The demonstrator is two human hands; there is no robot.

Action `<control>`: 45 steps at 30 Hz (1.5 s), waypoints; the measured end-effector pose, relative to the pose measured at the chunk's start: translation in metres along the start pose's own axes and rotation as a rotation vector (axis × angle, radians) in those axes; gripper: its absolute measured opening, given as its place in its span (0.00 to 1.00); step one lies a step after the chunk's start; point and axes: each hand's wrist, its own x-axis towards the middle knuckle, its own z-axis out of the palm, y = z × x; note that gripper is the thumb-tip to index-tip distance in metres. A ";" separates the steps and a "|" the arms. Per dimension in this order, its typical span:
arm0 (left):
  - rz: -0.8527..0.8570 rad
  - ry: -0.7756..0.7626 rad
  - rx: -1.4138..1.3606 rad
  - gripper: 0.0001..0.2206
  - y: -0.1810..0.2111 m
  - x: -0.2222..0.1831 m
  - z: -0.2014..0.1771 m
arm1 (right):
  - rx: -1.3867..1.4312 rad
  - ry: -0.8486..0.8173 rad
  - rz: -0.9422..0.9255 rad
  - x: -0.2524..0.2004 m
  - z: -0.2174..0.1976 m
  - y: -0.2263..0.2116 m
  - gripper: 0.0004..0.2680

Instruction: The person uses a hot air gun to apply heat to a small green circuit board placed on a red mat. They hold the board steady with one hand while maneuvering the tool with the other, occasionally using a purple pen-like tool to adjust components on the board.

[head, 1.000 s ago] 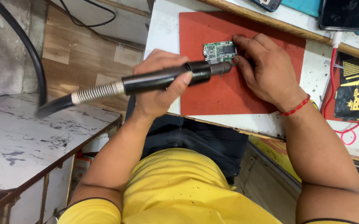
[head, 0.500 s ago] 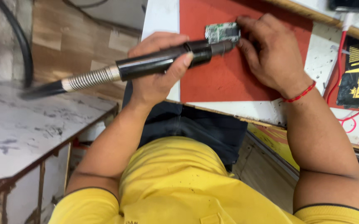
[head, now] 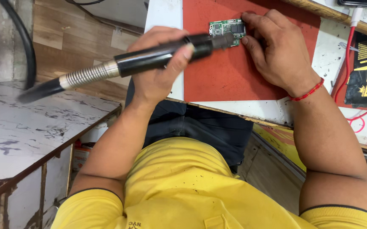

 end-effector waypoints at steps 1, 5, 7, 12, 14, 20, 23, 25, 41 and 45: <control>0.017 0.042 0.034 0.11 0.000 -0.001 0.001 | 0.002 0.001 -0.004 0.000 0.000 0.000 0.12; -0.033 0.010 -0.037 0.12 -0.001 0.000 -0.001 | 0.007 0.001 0.003 -0.001 0.001 -0.001 0.12; 0.012 0.009 -0.002 0.12 0.000 -0.003 0.001 | -0.004 0.001 0.004 0.000 0.000 -0.001 0.12; -0.019 0.021 -0.041 0.12 0.000 0.000 0.004 | 0.010 0.028 0.013 0.002 0.000 -0.003 0.11; -0.043 0.045 -0.042 0.12 0.000 0.000 0.005 | 0.003 0.026 0.021 0.003 -0.001 -0.004 0.11; -0.040 -0.027 -0.031 0.13 -0.002 0.000 0.003 | 0.031 0.016 0.061 0.003 -0.002 -0.005 0.11; -0.115 0.071 -0.020 0.13 -0.003 -0.003 0.004 | 0.019 0.015 0.032 0.004 -0.001 -0.004 0.11; -0.071 0.046 -0.037 0.13 -0.006 0.003 0.003 | 0.008 0.012 0.024 0.003 -0.002 -0.003 0.12; -0.030 -0.015 -0.008 0.13 -0.004 0.002 0.003 | 0.032 0.035 0.072 0.004 0.000 -0.002 0.11; -0.046 0.069 -0.094 0.13 -0.006 0.003 0.000 | 0.004 0.063 0.057 0.004 0.002 -0.001 0.11</control>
